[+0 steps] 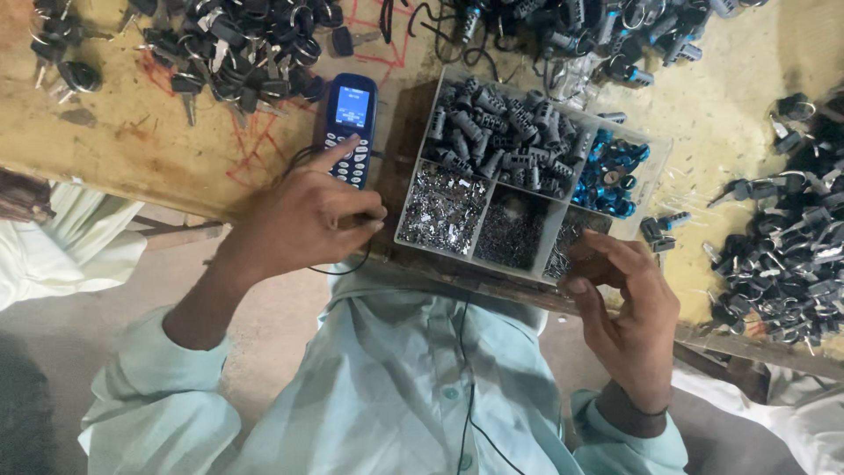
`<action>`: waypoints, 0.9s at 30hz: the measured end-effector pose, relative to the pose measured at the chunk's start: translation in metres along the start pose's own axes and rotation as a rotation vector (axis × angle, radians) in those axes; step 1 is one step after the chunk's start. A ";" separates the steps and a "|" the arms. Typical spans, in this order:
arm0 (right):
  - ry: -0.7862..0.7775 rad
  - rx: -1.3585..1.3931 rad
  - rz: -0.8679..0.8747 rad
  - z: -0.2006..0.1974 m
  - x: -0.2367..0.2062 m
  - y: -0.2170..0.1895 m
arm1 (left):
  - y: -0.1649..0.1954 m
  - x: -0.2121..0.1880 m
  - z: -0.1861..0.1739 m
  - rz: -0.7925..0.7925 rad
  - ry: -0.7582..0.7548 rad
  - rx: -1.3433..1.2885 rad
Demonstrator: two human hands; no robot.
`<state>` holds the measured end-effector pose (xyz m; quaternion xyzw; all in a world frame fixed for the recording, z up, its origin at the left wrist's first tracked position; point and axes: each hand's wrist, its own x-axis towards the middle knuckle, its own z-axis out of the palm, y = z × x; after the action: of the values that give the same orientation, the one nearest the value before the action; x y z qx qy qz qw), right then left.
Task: The person sits at a workbench assembling small key and lock components by hand. They pick grey plastic key heads and metal parts from piles, press the parts together, and place finished assemblies into a compartment box, repeating the cycle continuously.
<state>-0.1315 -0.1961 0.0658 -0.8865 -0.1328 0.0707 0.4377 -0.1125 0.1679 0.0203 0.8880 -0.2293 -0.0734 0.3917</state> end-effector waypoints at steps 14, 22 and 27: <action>0.040 0.275 0.088 -0.006 -0.007 0.017 | 0.002 0.008 -0.002 -0.001 -0.159 0.198; 0.079 0.294 0.096 -0.015 -0.011 0.018 | 0.015 0.017 -0.015 -0.013 -0.251 0.251; 0.290 -0.018 0.071 -0.046 0.003 0.023 | 0.059 0.006 -0.014 0.158 0.130 0.055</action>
<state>-0.1137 -0.2433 0.0759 -0.8955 -0.0375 -0.0438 0.4414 -0.1238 0.1398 0.0734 0.8805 -0.2749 0.0219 0.3856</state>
